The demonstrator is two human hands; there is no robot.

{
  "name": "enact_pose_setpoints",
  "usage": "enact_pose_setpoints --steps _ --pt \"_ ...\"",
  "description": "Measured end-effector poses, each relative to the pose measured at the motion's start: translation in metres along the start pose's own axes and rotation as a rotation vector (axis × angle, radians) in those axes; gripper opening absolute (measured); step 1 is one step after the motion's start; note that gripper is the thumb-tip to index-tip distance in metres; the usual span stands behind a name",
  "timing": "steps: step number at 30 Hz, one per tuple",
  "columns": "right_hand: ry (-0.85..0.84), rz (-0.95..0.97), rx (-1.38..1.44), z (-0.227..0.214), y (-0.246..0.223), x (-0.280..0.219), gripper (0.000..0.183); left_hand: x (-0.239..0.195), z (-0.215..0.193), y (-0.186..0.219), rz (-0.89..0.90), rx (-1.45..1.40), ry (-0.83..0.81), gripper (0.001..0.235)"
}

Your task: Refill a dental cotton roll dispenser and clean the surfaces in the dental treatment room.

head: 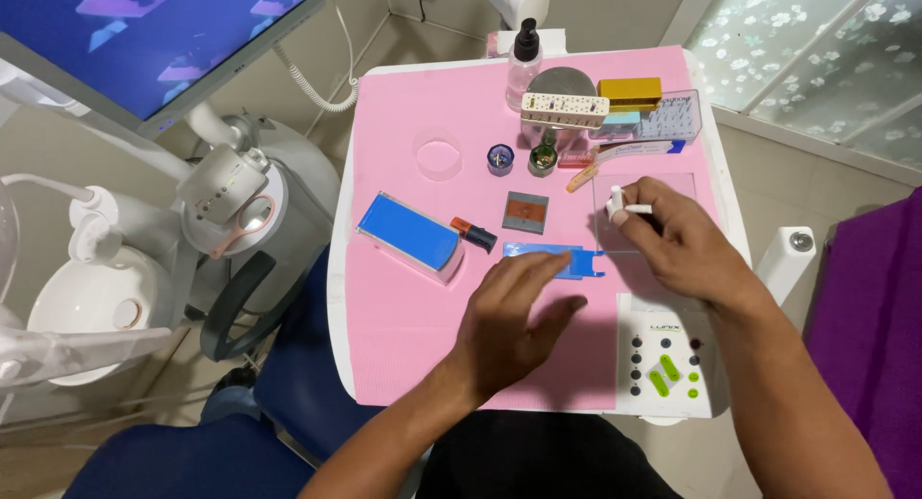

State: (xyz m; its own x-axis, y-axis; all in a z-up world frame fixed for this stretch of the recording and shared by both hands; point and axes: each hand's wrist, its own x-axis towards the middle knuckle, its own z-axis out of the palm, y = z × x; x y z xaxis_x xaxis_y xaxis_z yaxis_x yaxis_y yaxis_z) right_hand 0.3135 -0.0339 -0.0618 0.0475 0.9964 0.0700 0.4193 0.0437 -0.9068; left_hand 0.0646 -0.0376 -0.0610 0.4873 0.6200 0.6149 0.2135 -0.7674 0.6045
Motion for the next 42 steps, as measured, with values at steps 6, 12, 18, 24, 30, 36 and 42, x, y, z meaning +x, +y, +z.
enact_pose_setpoints --steps 6,12,18,24,30,36,42 --pt "-0.183 0.168 0.441 -0.002 0.019 -0.020 0.012 0.035 0.029 0.012 -0.504 -0.344 0.069 0.025" --pt "-0.195 -0.075 -0.020 -0.007 -0.013 -0.036 0.015 0.028 0.051 0.030 -0.596 -0.389 0.108 0.018" --pt "-0.193 -0.304 -0.090 0.001 -0.020 -0.050 0.016 0.003 0.057 0.045 -0.687 -0.373 0.271 0.016" --pt "-0.226 -0.325 -0.176 0.023 -0.047 -0.068 0.013 -0.033 0.046 0.067 -0.686 -0.496 0.463 0.013" --pt "-0.433 -0.330 -0.233 0.044 -0.065 -0.097 0.014 -0.089 0.029 0.092 -0.664 -0.436 0.479 0.017" --pt "-0.610 -0.386 -0.160 0.094 -0.103 -0.172 0.021 -0.171 -0.010 0.153 -0.736 -0.293 0.548 0.018" --pt "-0.672 -0.497 -0.055 0.165 -0.121 -0.277 0.022 -0.309 -0.046 0.224 -0.813 -0.189 0.720 0.019"
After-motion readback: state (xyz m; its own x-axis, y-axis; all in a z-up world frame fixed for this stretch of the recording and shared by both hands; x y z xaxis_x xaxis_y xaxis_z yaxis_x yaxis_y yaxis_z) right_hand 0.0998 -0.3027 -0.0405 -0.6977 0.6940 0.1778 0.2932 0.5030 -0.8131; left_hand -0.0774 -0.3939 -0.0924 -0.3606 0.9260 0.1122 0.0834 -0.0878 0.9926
